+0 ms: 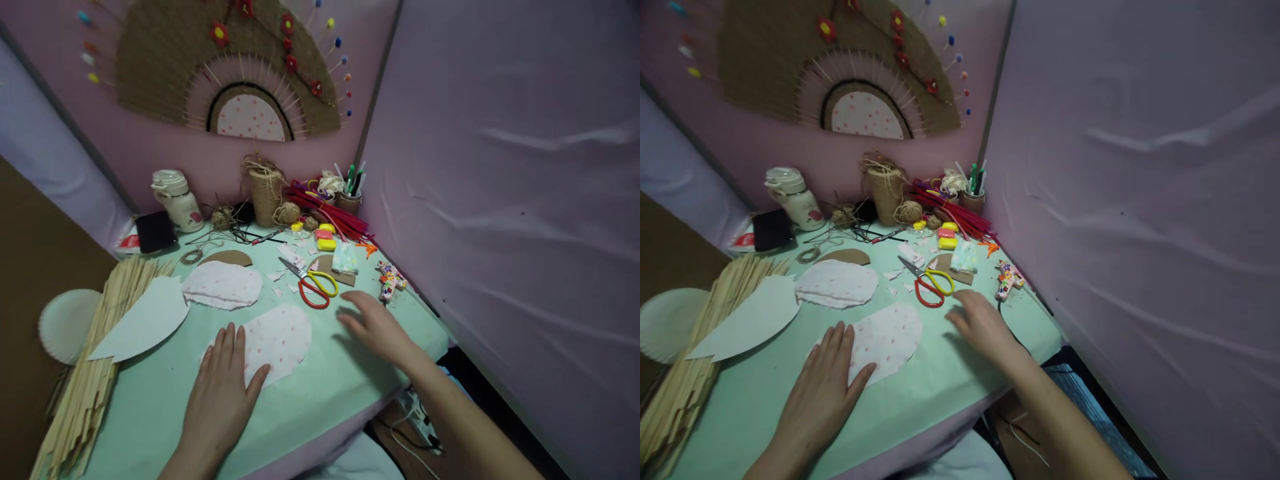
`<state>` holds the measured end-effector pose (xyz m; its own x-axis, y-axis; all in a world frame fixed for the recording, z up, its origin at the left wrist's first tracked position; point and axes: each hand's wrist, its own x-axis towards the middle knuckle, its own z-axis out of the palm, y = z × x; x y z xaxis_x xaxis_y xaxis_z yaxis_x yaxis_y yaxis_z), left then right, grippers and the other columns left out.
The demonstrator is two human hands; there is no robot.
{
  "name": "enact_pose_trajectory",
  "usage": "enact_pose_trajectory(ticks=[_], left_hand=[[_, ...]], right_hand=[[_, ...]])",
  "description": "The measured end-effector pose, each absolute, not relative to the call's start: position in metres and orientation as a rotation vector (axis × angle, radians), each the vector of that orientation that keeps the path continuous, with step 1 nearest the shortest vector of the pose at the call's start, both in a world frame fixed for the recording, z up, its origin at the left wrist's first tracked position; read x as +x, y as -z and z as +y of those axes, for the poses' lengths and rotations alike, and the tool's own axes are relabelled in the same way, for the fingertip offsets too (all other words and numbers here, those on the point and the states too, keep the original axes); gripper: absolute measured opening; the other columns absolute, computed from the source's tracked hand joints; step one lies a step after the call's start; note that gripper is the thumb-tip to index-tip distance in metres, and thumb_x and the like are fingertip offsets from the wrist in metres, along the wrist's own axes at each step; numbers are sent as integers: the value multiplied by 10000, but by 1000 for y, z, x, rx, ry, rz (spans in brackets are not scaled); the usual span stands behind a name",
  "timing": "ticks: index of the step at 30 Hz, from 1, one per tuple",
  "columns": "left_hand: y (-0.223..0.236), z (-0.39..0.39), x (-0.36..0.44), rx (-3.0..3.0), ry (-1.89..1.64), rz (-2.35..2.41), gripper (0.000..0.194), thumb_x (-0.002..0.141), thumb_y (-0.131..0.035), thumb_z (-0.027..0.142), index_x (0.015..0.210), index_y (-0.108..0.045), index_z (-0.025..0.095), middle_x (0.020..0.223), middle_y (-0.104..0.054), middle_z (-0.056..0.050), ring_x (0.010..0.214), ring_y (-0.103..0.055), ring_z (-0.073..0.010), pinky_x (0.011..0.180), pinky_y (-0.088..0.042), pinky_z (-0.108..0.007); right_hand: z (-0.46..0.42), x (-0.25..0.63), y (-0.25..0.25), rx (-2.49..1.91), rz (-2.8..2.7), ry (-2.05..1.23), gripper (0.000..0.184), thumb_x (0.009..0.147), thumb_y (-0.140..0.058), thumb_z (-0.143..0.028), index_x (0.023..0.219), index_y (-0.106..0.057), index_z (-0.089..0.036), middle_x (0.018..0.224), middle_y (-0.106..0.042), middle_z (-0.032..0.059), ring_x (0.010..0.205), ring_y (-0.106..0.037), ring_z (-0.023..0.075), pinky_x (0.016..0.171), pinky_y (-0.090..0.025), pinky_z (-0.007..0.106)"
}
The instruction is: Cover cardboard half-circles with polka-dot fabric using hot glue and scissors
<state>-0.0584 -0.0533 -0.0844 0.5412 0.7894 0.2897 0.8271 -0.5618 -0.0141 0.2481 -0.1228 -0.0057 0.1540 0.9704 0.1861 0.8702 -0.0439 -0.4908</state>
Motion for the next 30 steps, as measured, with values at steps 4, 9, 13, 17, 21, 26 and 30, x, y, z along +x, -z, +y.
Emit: enact_pose_trajectory(ticks=[4, 9, 13, 17, 21, 26, 30], left_hand=[[85, -54, -58, -2605, 400, -1373, 781, 917, -320, 586, 1431, -394, 4, 1511, -381, -217, 1403, -354, -347, 1124, -328, -506], [85, -54, -57, -2598, 393, -1373, 773, 920, -313, 579, 1426, -404, 1, 1513, -379, -214, 1404, -353, -343, 1123, -329, -505], [85, -54, -58, -2606, 374, -1384, 776, 919, -316, 579, 1435, -391, 3, 1520, -368, -214, 1413, -337, -342, 1127, -321, -505], [86, -53, -58, -2607, 366, -1376, 784, 916, -322, 585, 1437, -387, 4, 1519, -370, -213, 1412, -338, -345, 1125, -321, -509], [86, -52, -58, -2602, 355, -1376, 775, 917, -324, 579, 1437, -391, 8, 1520, -367, -212, 1407, -346, -346, 1122, -326, -509], [86, -54, -59, -2593, 367, -1366, 770, 920, -322, 576, 1434, -397, 8, 1515, -377, -212, 1403, -353, -348, 1117, -333, -507], [86, -53, -59, -2592, 377, -1358, 757, 922, -318, 569, 1423, -417, 10, 1504, -396, -212, 1395, -368, -349, 1110, -339, -507]], right_hand=[[-131, 297, 20, -2095, -1434, -117, 374, 885, -508, -383, 1120, -640, -123, 1119, -681, 178, 974, -646, 283, 874, -498, 434], [-143, 329, 30, -2181, -1179, -49, 386, 847, -496, -437, 1008, -684, -141, 1005, -717, 146, 826, -665, 244, 769, -506, 372], [-148, 341, 34, -2243, -1040, -60, 422, 818, -499, -466, 974, -703, -130, 936, -739, 146, 807, -670, 255, 741, -492, 358], [-144, 349, 40, -2301, -930, -107, 451, 819, -481, -482, 954, -707, -116, 802, -743, 127, 714, -677, 248, 652, -480, 324], [-135, 354, 43, -2383, -857, -125, 463, 846, -457, -488, 939, -699, -104, 702, -728, 116, 652, -673, 244, 602, -458, 305], [-120, 357, 41, -2543, -834, -128, 464, 881, -443, -504, 769, -707, -139, 584, -692, 116, 660, -673, 271, 598, -432, 311], [-109, 357, 42, -2658, -878, -164, 547, 857, -466, -602, 586, -680, -178, 540, -670, 131, 642, -679, 289, 569, -423, 315]])
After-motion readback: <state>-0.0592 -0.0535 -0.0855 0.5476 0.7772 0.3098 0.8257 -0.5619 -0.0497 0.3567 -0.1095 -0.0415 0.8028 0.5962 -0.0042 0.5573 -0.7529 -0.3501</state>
